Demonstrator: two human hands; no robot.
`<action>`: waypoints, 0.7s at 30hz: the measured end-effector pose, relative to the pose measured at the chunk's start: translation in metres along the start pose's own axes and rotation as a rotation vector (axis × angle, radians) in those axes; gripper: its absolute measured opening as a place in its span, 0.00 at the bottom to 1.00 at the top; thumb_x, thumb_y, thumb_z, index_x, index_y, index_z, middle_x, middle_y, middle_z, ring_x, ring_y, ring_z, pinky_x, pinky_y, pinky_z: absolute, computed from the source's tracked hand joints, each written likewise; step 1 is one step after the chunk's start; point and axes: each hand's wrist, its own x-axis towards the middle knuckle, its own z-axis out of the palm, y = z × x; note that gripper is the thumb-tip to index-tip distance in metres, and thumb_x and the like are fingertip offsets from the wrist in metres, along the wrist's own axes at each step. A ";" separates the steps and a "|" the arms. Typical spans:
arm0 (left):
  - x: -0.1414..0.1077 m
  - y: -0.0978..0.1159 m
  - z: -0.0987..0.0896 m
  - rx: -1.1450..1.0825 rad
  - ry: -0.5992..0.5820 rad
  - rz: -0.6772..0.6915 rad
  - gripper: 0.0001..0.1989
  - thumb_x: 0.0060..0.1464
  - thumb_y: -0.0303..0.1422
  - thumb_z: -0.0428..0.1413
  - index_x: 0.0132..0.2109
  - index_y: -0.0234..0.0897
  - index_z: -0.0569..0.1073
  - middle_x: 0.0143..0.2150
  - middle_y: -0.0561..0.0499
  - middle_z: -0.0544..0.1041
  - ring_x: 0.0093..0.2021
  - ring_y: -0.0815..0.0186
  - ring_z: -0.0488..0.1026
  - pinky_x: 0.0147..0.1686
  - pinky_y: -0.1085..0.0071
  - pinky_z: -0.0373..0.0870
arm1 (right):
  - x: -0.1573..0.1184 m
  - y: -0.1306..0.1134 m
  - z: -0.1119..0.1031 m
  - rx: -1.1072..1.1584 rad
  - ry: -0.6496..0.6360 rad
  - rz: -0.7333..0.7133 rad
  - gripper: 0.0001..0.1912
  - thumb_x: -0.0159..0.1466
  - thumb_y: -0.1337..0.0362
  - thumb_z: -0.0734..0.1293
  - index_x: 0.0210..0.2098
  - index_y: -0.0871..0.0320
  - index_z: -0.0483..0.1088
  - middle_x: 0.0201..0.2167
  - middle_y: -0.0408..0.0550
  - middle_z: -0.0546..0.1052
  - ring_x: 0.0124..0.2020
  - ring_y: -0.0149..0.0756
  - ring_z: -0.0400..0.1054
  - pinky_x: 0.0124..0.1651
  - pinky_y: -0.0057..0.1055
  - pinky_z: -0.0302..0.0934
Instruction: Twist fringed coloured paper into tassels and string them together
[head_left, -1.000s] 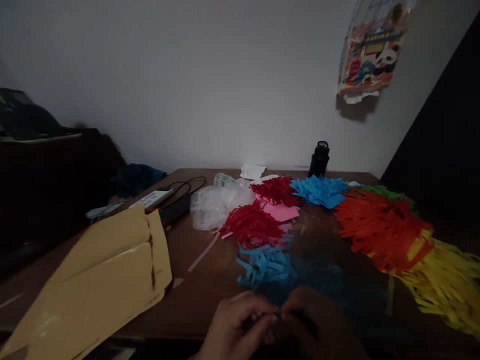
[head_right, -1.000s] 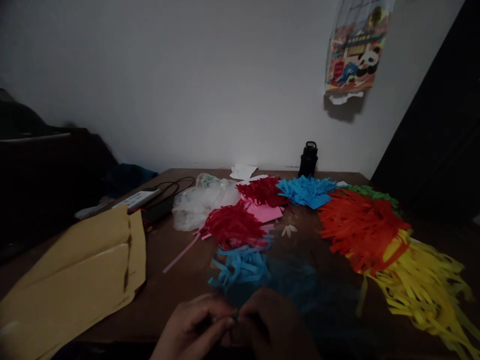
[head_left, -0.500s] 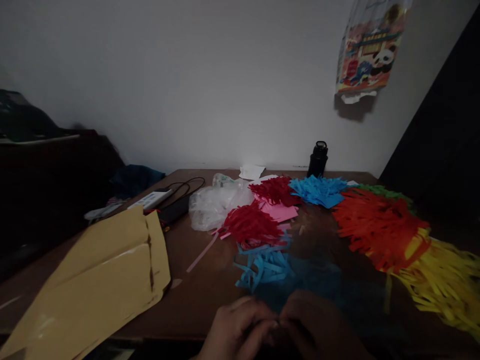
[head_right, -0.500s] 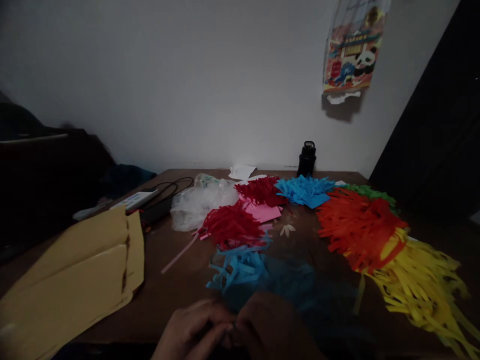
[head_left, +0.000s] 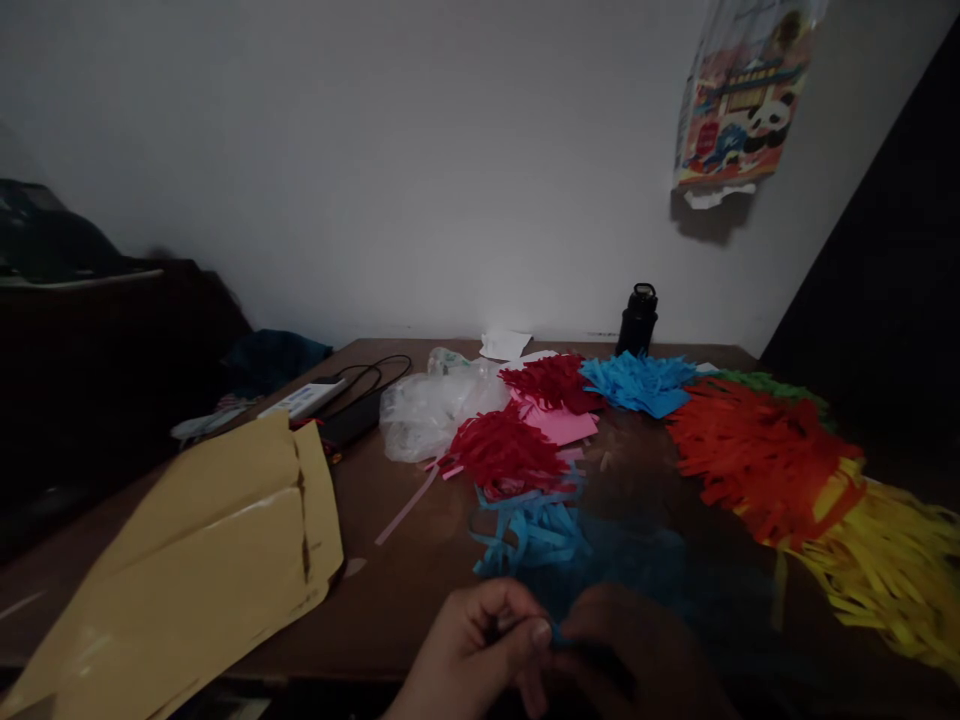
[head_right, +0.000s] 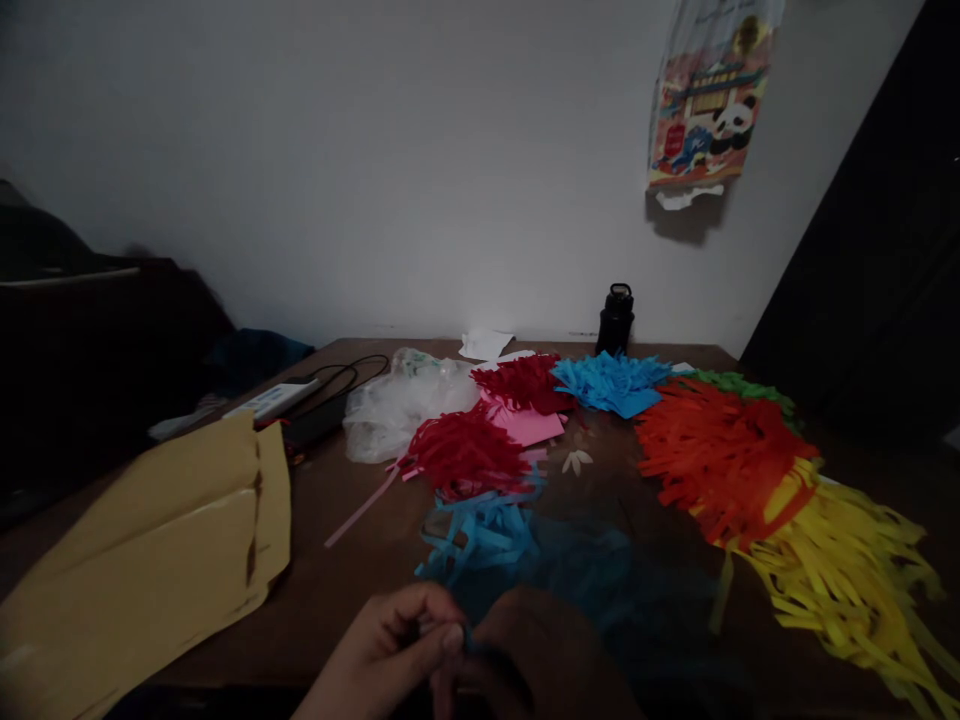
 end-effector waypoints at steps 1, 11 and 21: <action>0.001 -0.002 0.000 -0.042 -0.014 -0.005 0.23 0.47 0.51 0.64 0.28 0.34 0.72 0.18 0.55 0.75 0.15 0.73 0.71 0.19 0.80 0.61 | 0.001 0.000 0.000 0.006 0.007 -0.010 0.15 0.74 0.59 0.52 0.34 0.54 0.64 0.23 0.39 0.76 0.23 0.25 0.72 0.29 0.18 0.63; -0.002 0.005 0.003 -0.076 -0.014 -0.037 0.23 0.45 0.50 0.66 0.28 0.33 0.71 0.20 0.54 0.76 0.17 0.73 0.72 0.21 0.79 0.62 | 0.006 -0.001 -0.002 0.025 0.022 0.005 0.16 0.74 0.59 0.53 0.33 0.55 0.65 0.21 0.39 0.74 0.21 0.24 0.69 0.27 0.17 0.62; -0.009 0.006 -0.002 0.425 0.001 0.268 0.17 0.59 0.44 0.56 0.29 0.36 0.74 0.20 0.50 0.77 0.22 0.68 0.75 0.27 0.76 0.67 | -0.001 0.002 -0.003 0.119 -0.052 0.051 0.21 0.74 0.60 0.54 0.29 0.56 0.70 0.21 0.43 0.75 0.22 0.27 0.70 0.26 0.20 0.62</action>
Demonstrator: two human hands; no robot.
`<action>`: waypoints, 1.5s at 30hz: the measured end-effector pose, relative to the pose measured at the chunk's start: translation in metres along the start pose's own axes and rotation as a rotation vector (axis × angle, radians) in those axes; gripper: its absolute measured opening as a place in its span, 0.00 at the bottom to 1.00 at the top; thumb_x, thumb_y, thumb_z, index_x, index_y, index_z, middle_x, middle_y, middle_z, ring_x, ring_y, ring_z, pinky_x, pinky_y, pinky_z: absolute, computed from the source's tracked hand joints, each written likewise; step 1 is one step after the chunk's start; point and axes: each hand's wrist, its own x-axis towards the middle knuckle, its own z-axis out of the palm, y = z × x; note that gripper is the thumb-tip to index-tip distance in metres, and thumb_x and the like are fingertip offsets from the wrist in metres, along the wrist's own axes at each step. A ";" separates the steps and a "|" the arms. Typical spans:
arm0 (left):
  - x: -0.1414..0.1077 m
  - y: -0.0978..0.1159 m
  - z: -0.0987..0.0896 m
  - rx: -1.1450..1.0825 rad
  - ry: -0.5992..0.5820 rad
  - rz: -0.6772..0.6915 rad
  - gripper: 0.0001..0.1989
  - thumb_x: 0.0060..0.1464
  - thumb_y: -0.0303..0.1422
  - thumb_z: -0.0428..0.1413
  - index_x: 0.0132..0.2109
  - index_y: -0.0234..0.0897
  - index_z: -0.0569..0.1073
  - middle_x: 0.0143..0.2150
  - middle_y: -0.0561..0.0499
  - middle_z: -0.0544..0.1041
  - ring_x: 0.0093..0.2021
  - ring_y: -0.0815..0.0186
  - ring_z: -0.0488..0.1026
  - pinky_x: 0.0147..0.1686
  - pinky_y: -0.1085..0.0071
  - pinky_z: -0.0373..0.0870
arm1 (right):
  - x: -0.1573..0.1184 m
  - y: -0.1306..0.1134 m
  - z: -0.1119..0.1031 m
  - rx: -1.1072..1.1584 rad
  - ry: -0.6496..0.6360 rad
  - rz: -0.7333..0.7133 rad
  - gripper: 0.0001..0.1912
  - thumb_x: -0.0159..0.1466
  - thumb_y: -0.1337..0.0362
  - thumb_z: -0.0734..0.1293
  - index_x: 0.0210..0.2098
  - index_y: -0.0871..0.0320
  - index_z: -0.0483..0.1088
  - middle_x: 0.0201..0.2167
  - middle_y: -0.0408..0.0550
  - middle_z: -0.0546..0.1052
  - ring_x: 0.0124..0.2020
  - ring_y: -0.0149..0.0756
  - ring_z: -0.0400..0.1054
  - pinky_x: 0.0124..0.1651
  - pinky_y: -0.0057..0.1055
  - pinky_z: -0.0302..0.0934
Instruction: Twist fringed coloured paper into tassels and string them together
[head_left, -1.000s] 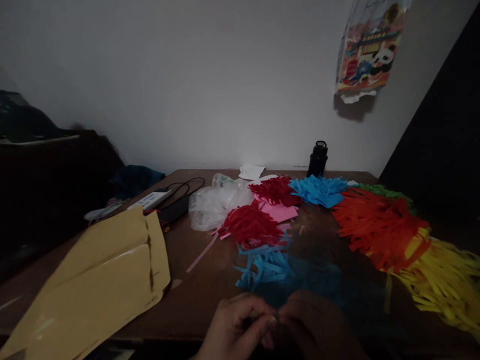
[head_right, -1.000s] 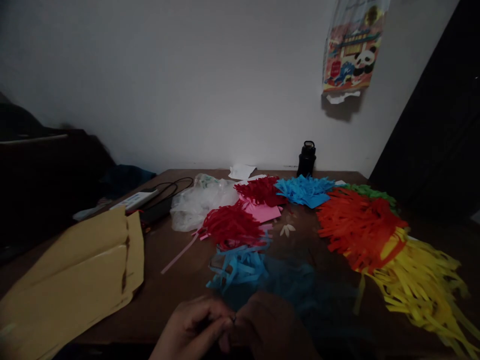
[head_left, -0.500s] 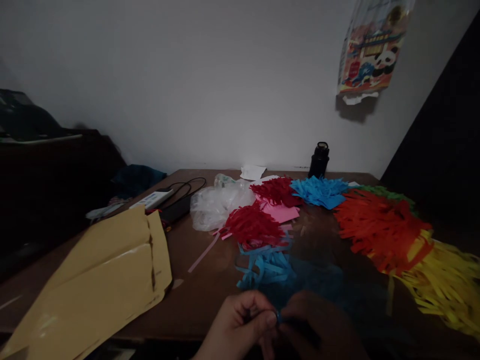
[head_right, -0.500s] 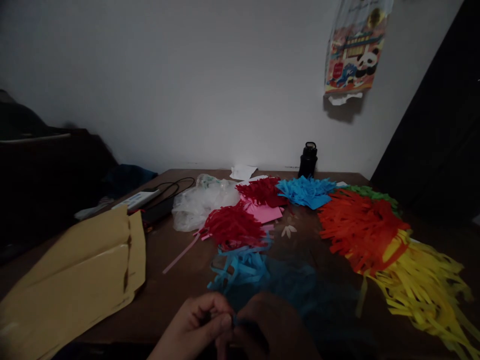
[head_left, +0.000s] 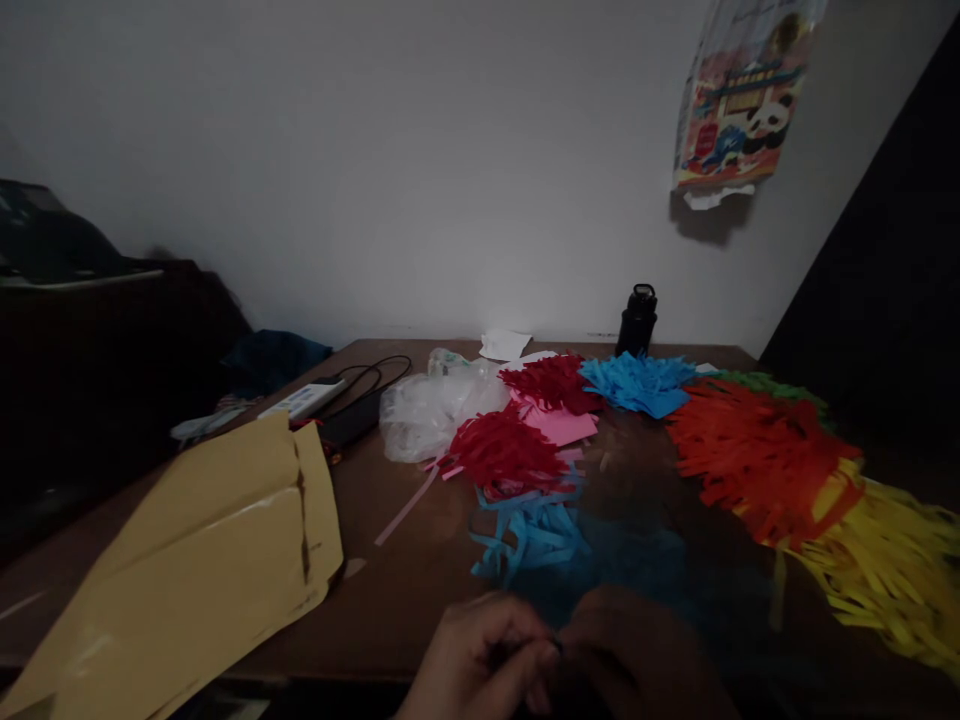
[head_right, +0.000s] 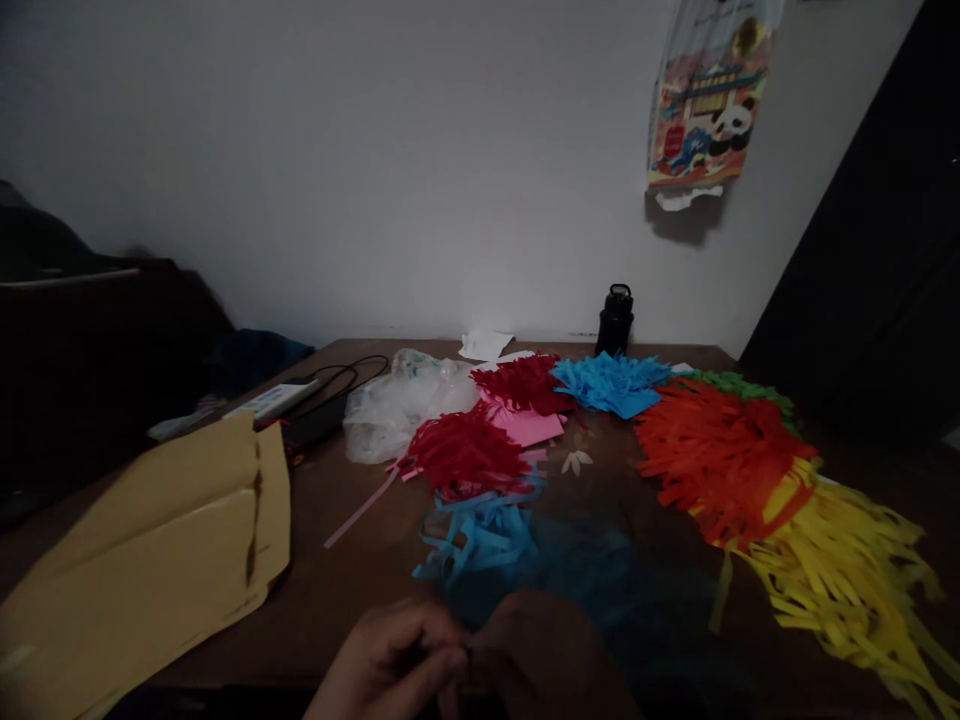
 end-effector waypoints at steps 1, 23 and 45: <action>0.000 0.003 -0.002 0.116 0.002 0.094 0.16 0.60 0.41 0.55 0.28 0.36 0.75 0.21 0.48 0.79 0.24 0.67 0.76 0.28 0.76 0.67 | -0.001 0.001 -0.001 0.066 -0.019 0.062 0.20 0.72 0.57 0.56 0.28 0.56 0.71 0.21 0.42 0.76 0.22 0.27 0.71 0.26 0.20 0.63; 0.005 0.002 0.002 -0.142 -0.043 -0.262 0.27 0.49 0.58 0.57 0.29 0.35 0.71 0.17 0.54 0.72 0.18 0.71 0.69 0.23 0.77 0.63 | -0.002 0.002 0.005 -0.114 0.042 -0.079 0.20 0.74 0.64 0.52 0.31 0.55 0.69 0.19 0.42 0.75 0.20 0.29 0.69 0.24 0.24 0.61; 0.005 -0.003 -0.002 -0.162 0.095 -0.152 0.16 0.49 0.46 0.64 0.30 0.36 0.75 0.19 0.51 0.79 0.20 0.68 0.76 0.22 0.78 0.69 | -0.009 0.011 0.006 0.031 -0.039 0.091 0.19 0.73 0.56 0.55 0.31 0.56 0.70 0.23 0.42 0.77 0.24 0.28 0.73 0.27 0.22 0.61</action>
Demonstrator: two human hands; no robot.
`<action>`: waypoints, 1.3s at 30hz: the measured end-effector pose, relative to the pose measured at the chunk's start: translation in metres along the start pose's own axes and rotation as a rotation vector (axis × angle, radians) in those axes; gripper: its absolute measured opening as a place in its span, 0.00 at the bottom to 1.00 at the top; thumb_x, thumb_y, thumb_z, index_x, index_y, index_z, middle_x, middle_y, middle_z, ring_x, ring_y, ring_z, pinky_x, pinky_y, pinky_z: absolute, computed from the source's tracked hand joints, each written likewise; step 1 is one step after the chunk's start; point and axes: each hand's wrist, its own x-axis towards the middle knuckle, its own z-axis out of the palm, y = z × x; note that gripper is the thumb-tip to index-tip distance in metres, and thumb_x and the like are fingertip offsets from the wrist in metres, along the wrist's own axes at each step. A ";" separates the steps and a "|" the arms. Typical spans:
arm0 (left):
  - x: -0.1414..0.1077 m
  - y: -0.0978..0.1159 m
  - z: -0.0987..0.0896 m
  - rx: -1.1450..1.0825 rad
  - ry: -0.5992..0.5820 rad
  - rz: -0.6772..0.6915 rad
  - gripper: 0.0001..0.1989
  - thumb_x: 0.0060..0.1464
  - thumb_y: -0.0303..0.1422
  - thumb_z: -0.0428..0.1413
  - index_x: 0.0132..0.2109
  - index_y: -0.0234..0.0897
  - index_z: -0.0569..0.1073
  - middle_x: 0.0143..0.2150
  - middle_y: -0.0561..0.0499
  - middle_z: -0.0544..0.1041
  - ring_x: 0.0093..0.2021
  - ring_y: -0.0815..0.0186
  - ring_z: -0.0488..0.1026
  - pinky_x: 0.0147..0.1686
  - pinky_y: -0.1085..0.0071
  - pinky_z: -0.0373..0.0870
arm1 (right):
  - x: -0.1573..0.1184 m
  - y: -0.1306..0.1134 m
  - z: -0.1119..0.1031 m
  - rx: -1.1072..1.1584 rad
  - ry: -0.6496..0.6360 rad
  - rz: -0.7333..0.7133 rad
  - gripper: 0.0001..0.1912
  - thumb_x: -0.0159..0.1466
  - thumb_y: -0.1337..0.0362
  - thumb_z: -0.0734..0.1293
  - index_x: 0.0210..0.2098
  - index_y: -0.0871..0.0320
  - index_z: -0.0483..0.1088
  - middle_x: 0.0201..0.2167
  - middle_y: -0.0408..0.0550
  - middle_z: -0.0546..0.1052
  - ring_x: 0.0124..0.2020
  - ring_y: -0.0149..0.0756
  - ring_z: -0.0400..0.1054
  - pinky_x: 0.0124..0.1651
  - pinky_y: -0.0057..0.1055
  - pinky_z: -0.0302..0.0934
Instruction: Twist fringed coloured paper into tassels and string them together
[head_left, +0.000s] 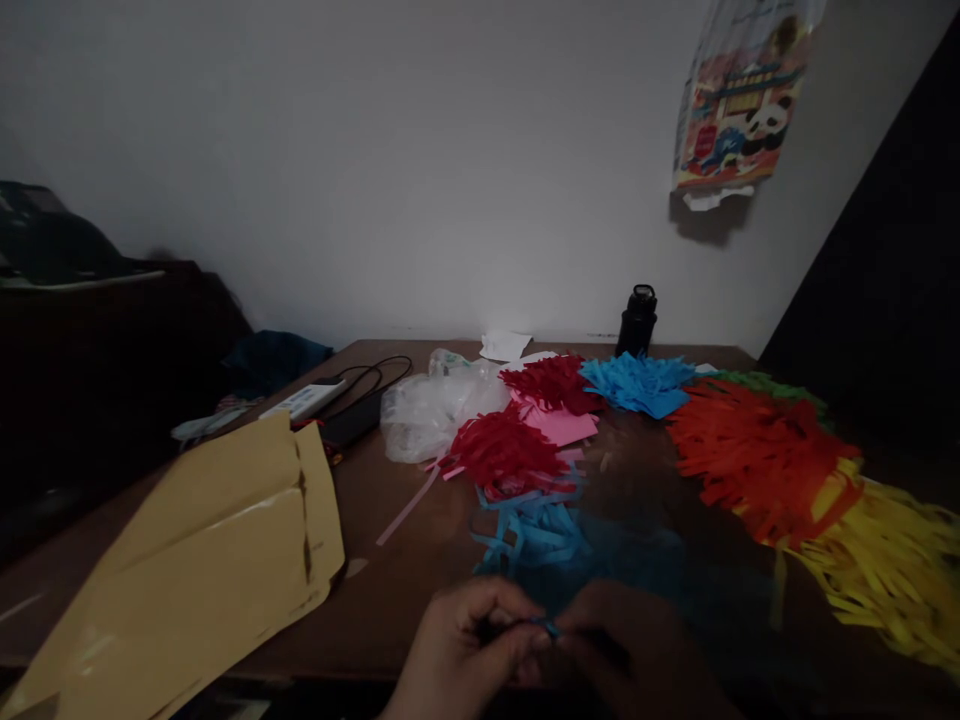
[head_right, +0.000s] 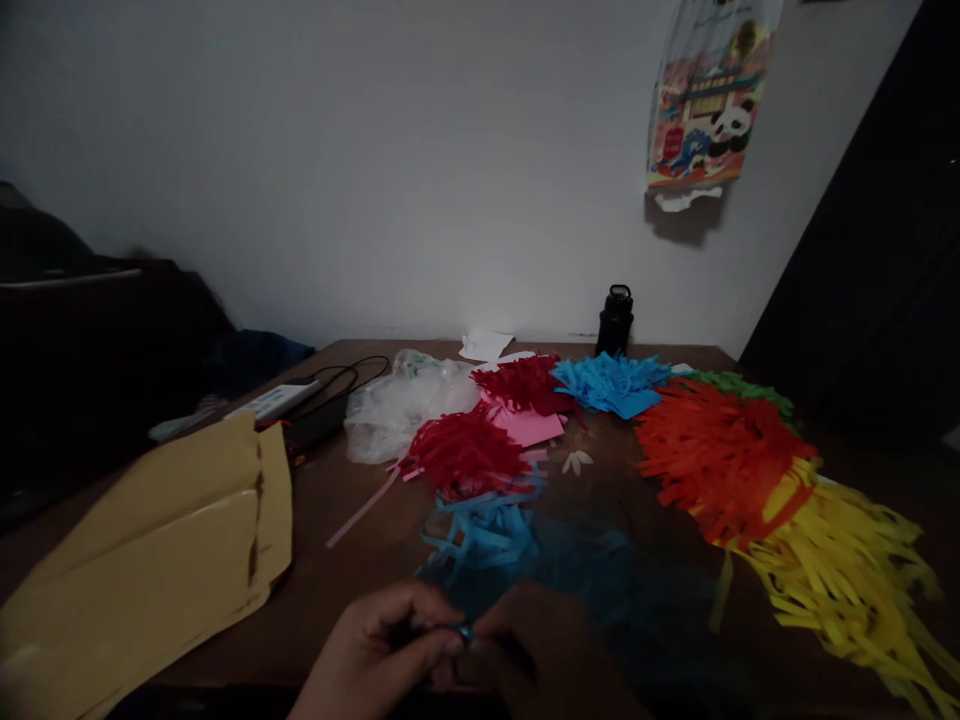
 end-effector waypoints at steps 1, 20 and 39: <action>0.000 -0.001 0.000 -0.051 -0.016 -0.030 0.18 0.48 0.48 0.64 0.31 0.36 0.75 0.19 0.51 0.79 0.20 0.67 0.76 0.22 0.78 0.70 | 0.000 0.001 0.000 0.006 -0.005 0.031 0.19 0.72 0.55 0.56 0.32 0.55 0.71 0.24 0.42 0.78 0.25 0.29 0.73 0.28 0.22 0.62; -0.011 0.023 -0.012 0.724 -0.001 0.639 0.08 0.59 0.23 0.47 0.38 0.41 0.66 0.29 0.54 0.74 0.27 0.69 0.71 0.29 0.78 0.69 | 0.004 -0.008 -0.001 -0.101 0.033 -0.116 0.14 0.72 0.65 0.54 0.31 0.56 0.65 0.23 0.41 0.73 0.26 0.30 0.67 0.31 0.24 0.59; 0.106 0.094 -0.098 0.910 0.530 0.510 0.16 0.53 0.36 0.58 0.48 0.36 0.70 0.48 0.43 0.71 0.44 0.55 0.72 0.42 0.59 0.71 | -0.027 0.033 -0.013 -0.303 -0.209 0.026 0.14 0.58 0.61 0.73 0.44 0.56 0.75 0.47 0.47 0.79 0.48 0.38 0.74 0.52 0.28 0.67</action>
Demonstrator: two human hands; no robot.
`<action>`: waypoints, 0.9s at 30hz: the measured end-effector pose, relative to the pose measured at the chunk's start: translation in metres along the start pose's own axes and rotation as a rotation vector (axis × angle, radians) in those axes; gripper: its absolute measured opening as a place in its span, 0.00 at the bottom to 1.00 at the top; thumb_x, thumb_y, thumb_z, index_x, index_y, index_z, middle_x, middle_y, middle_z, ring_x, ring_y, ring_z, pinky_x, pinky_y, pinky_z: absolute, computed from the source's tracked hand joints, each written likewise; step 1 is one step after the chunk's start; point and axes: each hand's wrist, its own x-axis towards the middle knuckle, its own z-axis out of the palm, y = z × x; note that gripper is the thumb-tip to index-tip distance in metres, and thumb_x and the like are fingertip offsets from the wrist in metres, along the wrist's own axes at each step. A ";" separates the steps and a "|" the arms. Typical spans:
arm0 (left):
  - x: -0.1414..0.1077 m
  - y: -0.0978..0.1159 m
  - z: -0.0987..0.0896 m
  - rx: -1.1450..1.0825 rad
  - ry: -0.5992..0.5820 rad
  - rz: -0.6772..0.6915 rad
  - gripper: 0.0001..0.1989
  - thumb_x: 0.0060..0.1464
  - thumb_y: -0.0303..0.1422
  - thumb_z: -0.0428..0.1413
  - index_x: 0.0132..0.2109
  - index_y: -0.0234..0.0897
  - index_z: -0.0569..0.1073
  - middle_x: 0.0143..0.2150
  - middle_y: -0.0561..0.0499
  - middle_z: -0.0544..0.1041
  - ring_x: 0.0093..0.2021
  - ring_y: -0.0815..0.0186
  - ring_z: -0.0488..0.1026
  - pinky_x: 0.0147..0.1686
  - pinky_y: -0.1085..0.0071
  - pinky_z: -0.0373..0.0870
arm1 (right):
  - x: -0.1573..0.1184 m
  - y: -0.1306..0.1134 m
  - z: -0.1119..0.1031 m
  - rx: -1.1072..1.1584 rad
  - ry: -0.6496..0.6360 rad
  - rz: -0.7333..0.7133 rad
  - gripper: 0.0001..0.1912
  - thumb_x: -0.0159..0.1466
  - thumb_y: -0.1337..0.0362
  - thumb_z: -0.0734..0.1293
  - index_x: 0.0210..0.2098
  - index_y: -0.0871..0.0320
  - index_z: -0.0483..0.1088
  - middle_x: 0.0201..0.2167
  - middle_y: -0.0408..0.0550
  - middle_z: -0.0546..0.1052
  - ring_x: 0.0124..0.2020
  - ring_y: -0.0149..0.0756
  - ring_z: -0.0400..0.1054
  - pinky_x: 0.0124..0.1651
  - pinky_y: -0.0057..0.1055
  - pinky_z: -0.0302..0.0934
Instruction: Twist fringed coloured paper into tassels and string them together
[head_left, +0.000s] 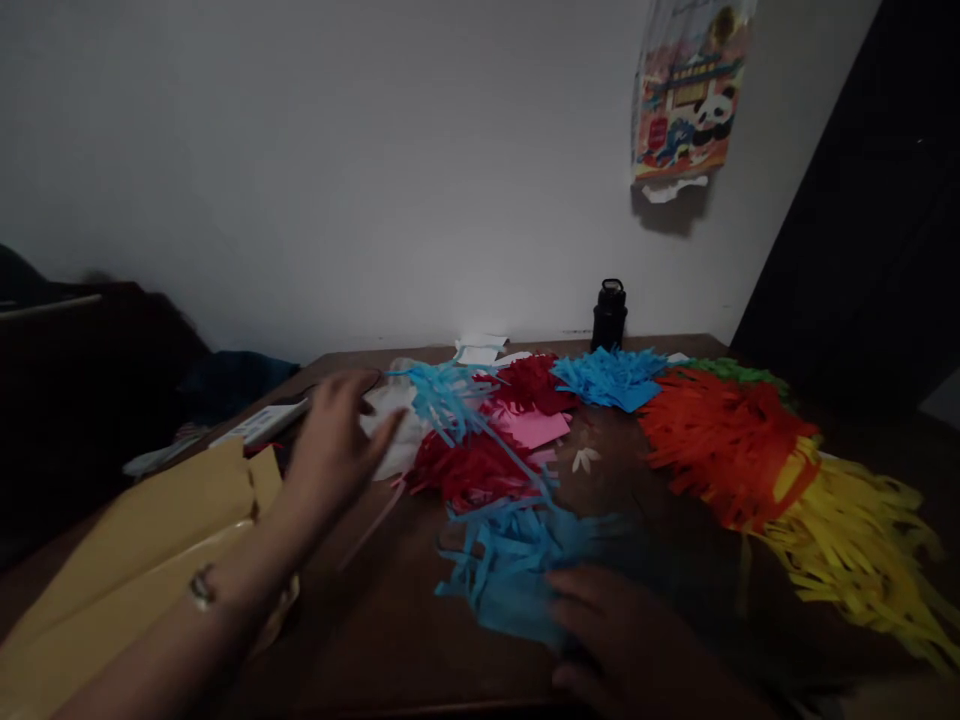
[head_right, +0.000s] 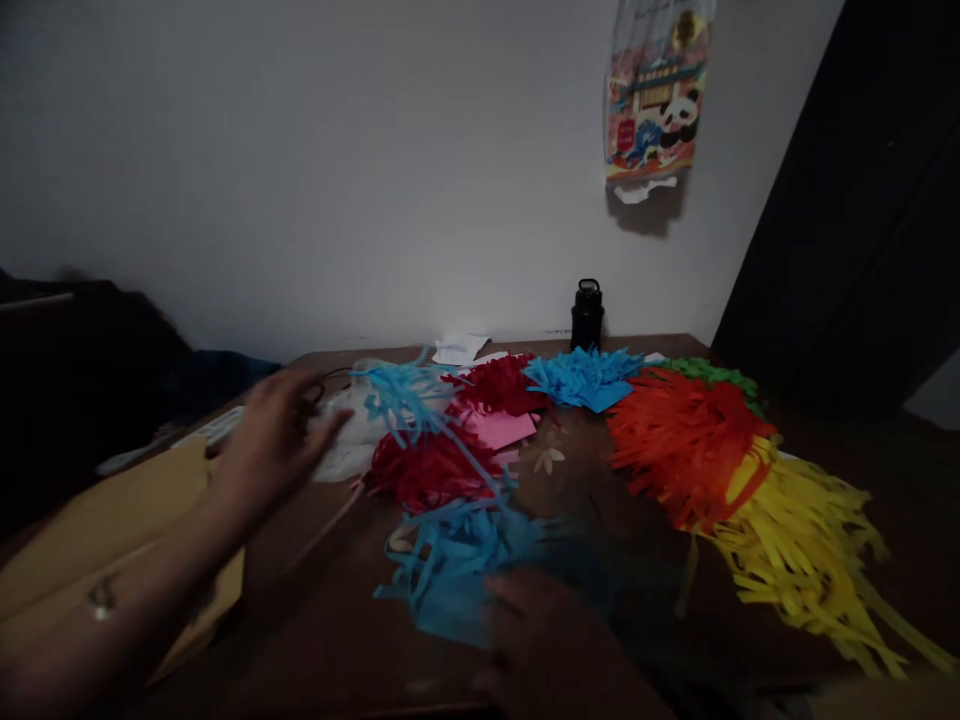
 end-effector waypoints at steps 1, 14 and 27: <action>-0.020 0.013 0.009 -0.009 -0.076 0.070 0.10 0.55 0.35 0.55 0.44 0.39 0.72 0.45 0.47 0.73 0.41 0.59 0.72 0.41 0.63 0.72 | -0.001 -0.002 0.014 -0.075 0.020 -0.066 0.15 0.57 0.61 0.74 0.42 0.58 0.75 0.46 0.50 0.80 0.47 0.40 0.74 0.52 0.30 0.68; -0.104 0.055 0.070 0.259 -0.898 0.391 0.28 0.62 0.44 0.52 0.63 0.30 0.66 0.64 0.30 0.66 0.62 0.41 0.65 0.55 0.43 0.66 | -0.036 0.005 0.027 -0.372 0.313 -0.241 0.23 0.62 0.79 0.52 0.43 0.62 0.74 0.41 0.49 0.82 0.46 0.36 0.75 0.51 0.31 0.67; -0.151 0.018 -0.006 0.397 -0.436 0.357 0.25 0.58 0.40 0.55 0.60 0.37 0.69 0.61 0.36 0.71 0.58 0.43 0.70 0.52 0.48 0.71 | -0.040 -0.014 0.025 -0.342 0.308 -0.306 0.20 0.66 0.77 0.53 0.39 0.62 0.75 0.38 0.50 0.82 0.46 0.37 0.75 0.57 0.36 0.65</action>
